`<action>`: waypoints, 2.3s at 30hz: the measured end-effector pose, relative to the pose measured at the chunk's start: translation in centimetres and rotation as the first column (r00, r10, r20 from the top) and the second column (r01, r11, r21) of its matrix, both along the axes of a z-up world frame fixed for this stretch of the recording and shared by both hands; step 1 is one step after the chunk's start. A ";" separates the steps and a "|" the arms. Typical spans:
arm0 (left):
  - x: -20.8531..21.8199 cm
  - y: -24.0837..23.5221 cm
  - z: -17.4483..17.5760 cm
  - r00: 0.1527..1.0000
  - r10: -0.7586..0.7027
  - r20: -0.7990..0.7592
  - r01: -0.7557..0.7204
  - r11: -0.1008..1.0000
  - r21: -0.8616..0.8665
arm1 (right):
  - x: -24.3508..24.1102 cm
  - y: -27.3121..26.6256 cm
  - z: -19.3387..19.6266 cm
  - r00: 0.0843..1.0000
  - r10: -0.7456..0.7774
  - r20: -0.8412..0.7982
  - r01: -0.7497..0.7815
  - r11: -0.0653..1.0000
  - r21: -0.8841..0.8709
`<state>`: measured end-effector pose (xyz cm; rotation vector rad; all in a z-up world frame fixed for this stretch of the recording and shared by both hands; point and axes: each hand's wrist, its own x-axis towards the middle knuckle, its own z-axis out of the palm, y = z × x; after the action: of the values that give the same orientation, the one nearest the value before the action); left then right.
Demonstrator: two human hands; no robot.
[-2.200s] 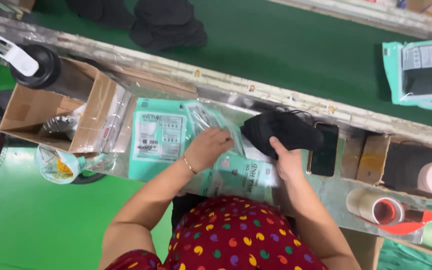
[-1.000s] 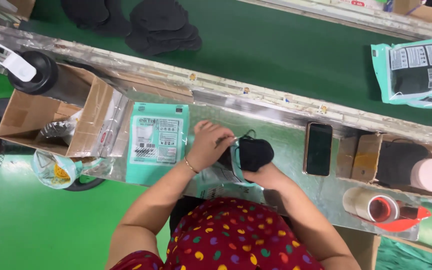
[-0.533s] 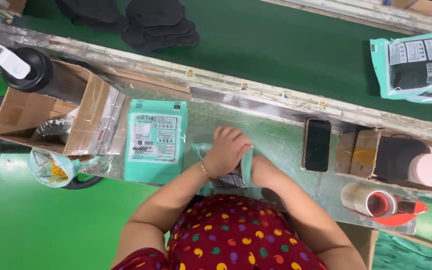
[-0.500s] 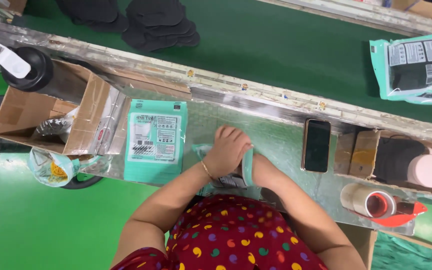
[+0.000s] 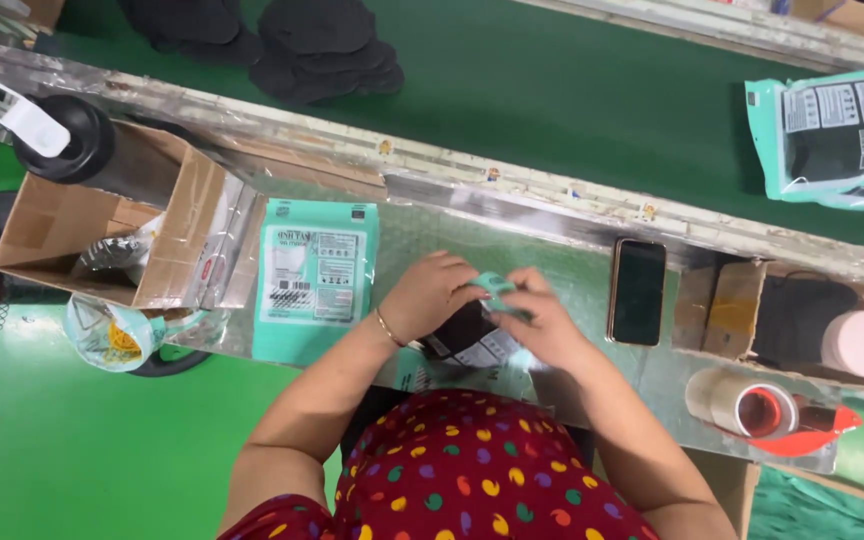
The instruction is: Packing black fabric face masks into individual plastic bags at a factory station.
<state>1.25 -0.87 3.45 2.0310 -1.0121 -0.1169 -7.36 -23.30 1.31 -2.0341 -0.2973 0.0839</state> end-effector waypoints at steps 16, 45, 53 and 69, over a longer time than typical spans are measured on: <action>-0.6 0.5 2.0 0.992 0.076 0.098 -0.065 0.991 -0.114 | 0.9 -0.5 -2.8 0.997 -0.070 0.044 0.071 0.997 -0.017; 10.3 0.3 5.5 0.901 -0.327 0.284 0.244 0.925 0.291 | 4.2 1.5 9.2 0.616 -0.130 0.777 0.611 0.701 -0.368; 2.2 2.0 -3.3 0.980 0.197 -0.004 -0.190 0.937 -0.293 | 1.1 -1.1 -3.7 0.920 -0.385 0.074 0.377 0.921 0.099; 2.4 2.7 -2.4 0.889 -0.265 -0.373 0.137 0.932 -0.337 | -0.9 -2.7 -8.4 0.960 -0.272 0.068 0.259 0.953 0.156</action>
<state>3.66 1.79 1.05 1.5294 -0.9033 -0.4585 -8.23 -26.01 -7.14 -1.9170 -0.0793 -0.1908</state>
